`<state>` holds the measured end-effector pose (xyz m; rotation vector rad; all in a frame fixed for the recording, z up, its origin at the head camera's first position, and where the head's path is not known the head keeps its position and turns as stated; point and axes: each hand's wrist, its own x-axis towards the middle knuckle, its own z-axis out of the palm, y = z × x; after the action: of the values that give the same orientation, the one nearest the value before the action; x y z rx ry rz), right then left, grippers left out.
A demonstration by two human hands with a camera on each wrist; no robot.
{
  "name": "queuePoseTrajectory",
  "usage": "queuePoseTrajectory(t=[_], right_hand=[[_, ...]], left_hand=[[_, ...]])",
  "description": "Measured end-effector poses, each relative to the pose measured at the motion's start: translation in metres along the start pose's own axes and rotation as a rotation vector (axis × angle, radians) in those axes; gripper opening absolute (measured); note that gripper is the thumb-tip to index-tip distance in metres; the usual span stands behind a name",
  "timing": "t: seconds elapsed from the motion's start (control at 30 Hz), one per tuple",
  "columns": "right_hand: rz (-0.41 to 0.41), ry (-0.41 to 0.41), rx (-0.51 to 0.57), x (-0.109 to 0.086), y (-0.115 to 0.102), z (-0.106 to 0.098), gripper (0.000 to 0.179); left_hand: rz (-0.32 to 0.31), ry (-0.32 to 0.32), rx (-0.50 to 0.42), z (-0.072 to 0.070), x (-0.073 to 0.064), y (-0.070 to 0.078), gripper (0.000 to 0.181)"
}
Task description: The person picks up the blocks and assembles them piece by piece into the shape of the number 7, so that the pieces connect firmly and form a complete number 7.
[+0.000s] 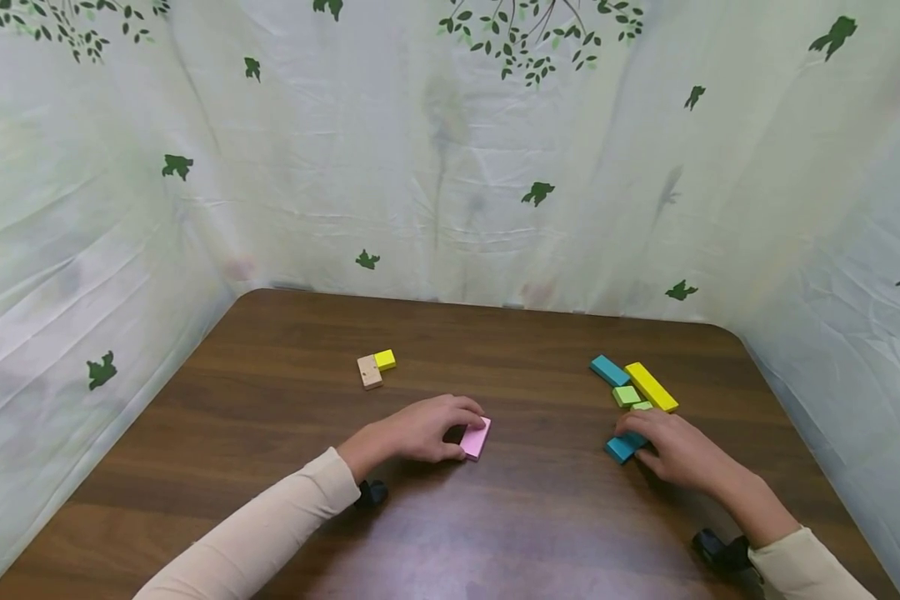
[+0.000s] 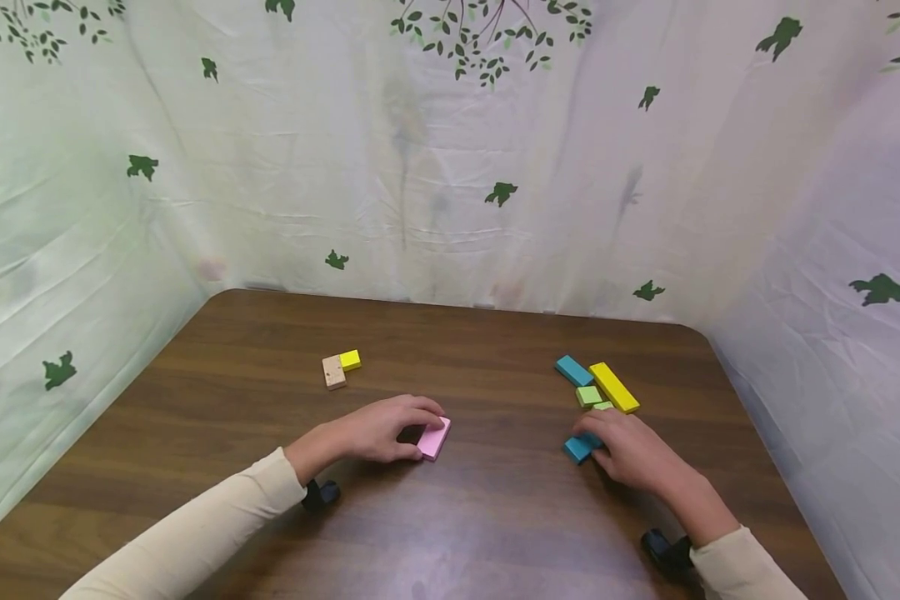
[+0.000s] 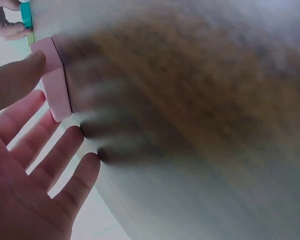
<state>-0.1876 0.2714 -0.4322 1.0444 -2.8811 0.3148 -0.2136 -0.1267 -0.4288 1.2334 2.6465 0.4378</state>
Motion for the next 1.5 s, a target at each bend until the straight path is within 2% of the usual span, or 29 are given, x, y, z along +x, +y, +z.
queuePoseTrajectory(t=[0.63,0.8,1.1,1.23,1.5], right_hand=[[-0.013,-0.001,-0.031,0.0013,0.0004,0.0035,0.038],[-0.016,0.001,-0.039,0.0014,-0.0003,0.0041,0.037],[-0.031,0.015,-0.048,0.0009,-0.0002,0.0048,0.038],[-0.043,0.022,-0.051,0.0007,0.0001,0.0057,0.038],[-0.056,0.035,-0.057,0.0005,-0.0003,0.0056,0.038]], left_hand=[[-0.002,0.004,-0.003,0.0014,-0.0029,-0.0002,0.043],[0.013,0.011,0.006,0.0019,-0.0031,-0.0009,0.043],[0.0,-0.027,-0.038,0.0022,-0.0033,-0.0018,0.045],[-0.005,-0.032,-0.034,0.0021,-0.0025,-0.0018,0.044],[0.035,-0.017,0.035,0.0041,-0.0016,0.0006,0.043]])
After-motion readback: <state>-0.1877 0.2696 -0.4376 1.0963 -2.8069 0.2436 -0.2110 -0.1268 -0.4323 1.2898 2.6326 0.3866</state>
